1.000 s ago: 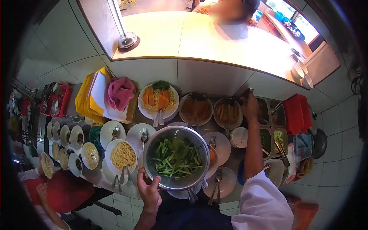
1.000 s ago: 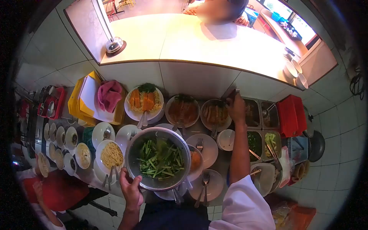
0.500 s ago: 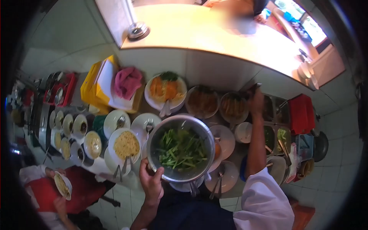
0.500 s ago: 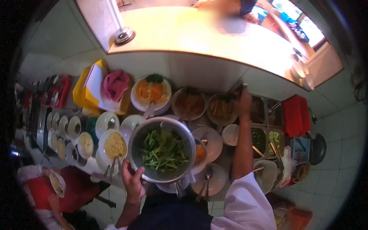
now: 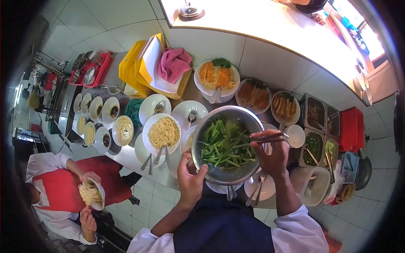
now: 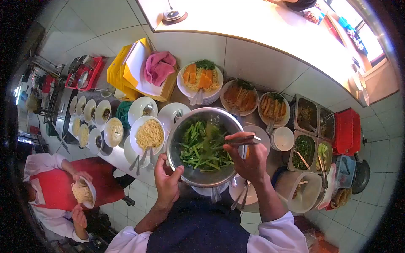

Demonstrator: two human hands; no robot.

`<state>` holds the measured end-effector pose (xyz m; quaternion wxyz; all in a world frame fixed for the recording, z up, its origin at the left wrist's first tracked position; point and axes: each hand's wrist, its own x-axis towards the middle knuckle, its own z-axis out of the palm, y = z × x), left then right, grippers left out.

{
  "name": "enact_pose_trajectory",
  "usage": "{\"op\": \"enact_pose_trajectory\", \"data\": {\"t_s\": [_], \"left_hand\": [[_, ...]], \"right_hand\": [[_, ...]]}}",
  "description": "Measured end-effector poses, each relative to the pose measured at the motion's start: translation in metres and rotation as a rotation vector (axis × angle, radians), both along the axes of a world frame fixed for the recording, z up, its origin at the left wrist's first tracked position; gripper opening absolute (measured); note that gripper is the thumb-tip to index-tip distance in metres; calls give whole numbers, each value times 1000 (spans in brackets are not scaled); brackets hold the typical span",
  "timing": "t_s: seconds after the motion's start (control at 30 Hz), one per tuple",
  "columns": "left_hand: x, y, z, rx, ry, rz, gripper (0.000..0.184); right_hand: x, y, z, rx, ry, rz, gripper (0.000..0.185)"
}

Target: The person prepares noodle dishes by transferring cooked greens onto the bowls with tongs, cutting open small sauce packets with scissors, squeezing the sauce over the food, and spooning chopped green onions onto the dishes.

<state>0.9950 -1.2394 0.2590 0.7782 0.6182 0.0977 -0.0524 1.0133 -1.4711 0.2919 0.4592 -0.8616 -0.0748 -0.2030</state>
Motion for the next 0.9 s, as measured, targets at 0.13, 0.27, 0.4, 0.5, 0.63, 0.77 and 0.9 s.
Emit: {"op": "enact_pose_trajectory", "data": {"t_s": [0.13,0.27,0.4,0.5,0.63,0.77,0.9], "left_hand": [[-7,3,-3,10,-48,-11,34],[-9,4,0,-6,-16,-22,36],[-10,2,4,-21,-30,-1,35],[-12,2,3,-24,-36,9,35],[-13,5,7,-36,21,-27,35],[-13,2,0,-6,-53,-3,35],[-14,3,0,3,-34,-9,35]], "right_hand": [[-15,8,-4,215,126,189,27],[-20,10,-6,61,86,408,33],[-24,11,2,9,34,345,30],[-33,11,2,57,14,288,31],[-39,16,-5,32,18,268,32],[-40,22,-14,8,26,241,30],[-40,25,-23,77,86,115,25]]}}
